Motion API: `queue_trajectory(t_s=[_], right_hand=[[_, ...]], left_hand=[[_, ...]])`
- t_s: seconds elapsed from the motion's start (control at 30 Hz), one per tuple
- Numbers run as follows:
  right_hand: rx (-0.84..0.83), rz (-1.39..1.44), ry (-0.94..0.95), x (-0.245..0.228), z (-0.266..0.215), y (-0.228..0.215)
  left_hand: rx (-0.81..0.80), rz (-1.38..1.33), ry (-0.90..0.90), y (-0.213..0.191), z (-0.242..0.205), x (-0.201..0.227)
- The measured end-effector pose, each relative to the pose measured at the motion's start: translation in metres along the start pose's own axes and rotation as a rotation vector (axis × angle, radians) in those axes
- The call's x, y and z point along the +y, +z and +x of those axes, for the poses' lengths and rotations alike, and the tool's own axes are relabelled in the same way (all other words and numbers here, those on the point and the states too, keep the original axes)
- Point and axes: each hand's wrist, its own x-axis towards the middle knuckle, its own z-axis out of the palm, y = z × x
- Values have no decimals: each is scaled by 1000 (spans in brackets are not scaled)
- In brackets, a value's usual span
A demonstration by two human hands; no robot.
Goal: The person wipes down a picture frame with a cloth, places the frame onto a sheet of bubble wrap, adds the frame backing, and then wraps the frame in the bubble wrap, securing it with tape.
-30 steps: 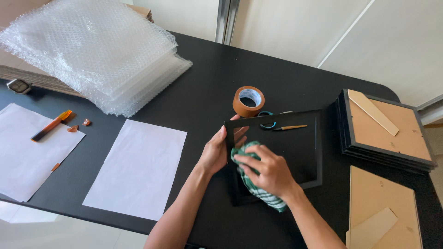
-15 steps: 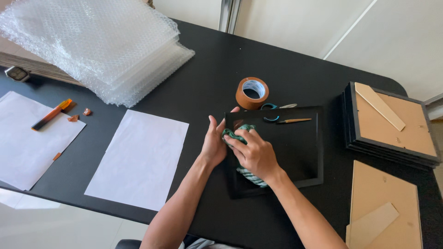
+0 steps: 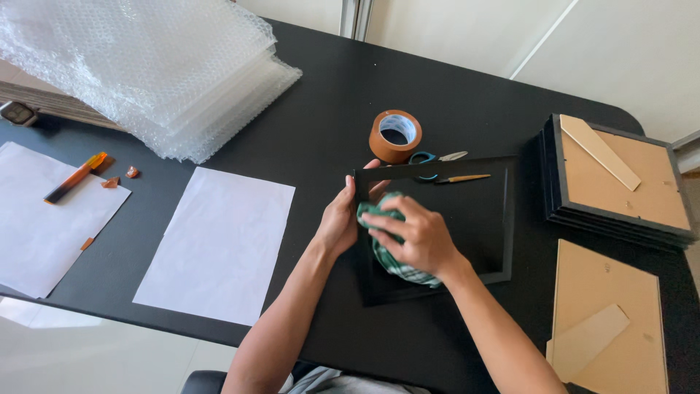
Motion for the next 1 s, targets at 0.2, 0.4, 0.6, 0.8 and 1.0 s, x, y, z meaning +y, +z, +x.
queue_trajectory(t_s=[0.2,0.4,0.6,0.8,1.0], right_hand=[[182,-257,28,16,24,25],[0,-144,-107,-9,3,26],[-150,-47,-213,-21,-29,14],[-453,-4,-340,-23,-41,0],[-698,3,-346,-27,-50,-9]], left_hand=[[87,-127,-72,-16,10,-4],[119,18,10,-9,3,3],[114,59,56,-15,5,2],[116,1,35,-25,9,0],[118,14,42,-26,9,1]])
